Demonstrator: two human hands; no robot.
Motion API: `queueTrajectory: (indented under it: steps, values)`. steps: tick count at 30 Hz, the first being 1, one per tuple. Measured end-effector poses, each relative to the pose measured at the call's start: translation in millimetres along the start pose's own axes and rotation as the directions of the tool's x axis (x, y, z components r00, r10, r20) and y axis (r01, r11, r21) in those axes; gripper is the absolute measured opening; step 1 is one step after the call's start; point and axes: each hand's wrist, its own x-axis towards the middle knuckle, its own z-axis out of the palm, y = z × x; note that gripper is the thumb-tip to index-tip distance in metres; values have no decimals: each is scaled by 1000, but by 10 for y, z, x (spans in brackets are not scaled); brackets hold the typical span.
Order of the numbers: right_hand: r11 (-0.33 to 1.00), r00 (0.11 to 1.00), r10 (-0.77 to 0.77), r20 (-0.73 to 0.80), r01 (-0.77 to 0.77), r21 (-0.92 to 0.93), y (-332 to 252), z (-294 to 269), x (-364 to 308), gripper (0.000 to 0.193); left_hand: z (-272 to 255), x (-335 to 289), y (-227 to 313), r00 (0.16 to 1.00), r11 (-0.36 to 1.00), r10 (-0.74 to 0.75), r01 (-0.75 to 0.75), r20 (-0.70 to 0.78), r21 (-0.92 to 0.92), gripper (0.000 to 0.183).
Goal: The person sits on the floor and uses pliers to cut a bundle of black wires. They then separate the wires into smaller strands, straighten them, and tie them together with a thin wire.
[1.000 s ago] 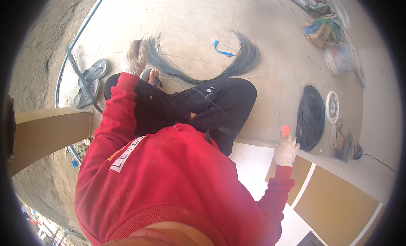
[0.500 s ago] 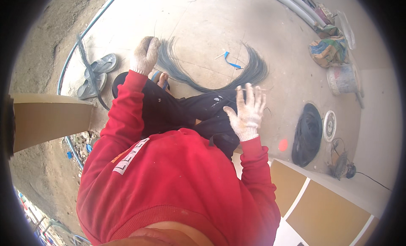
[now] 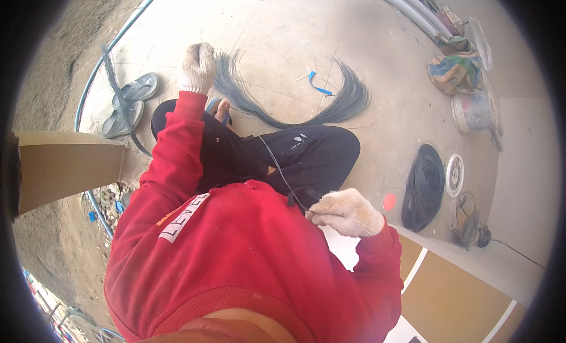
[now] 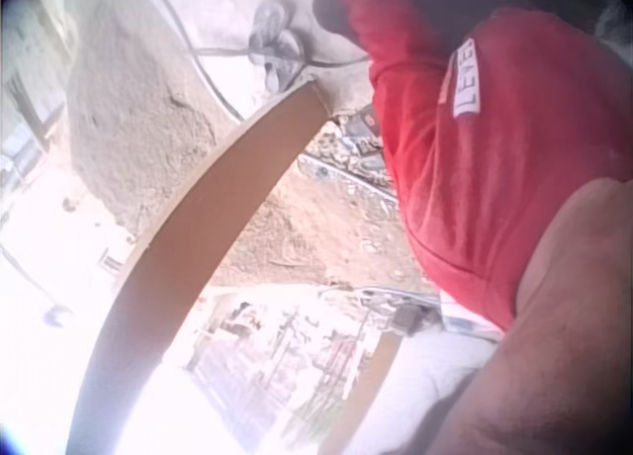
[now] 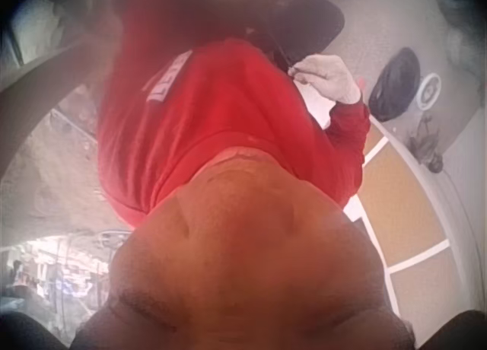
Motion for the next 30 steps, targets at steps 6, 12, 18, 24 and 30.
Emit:
queueTrajectory:
  steps: [6, 12, 18, 24, 30]
  values:
    - [884, 296, 449, -843, -282, 372, 363, -384, -46, 24, -70, -87, 400, 974, 868, -209, 224, 84, -443, 27]
    - [798, 736, 591, 330, -593, -108, 157, 99, 115, 24, -50, 147, 629, 968, 957, 248, -238, 46, -167, 30]
    - [875, 971, 10, -241, 108, 473, -181, -234, -205, 20, 220, 493, -26, 986, 994, -91, 99, 140, -53, 37]
    - [787, 397, 617, -679, -323, 526, 741, -356, -152, 28, 176, 181, 417, 998, 925, -2, 28, 68, -380, 28]
    - [730, 724, 668, 169, -682, 35, 282, 5, -46, 22, 79, 416, 825, 953, 933, 295, -303, -67, -193, 29]
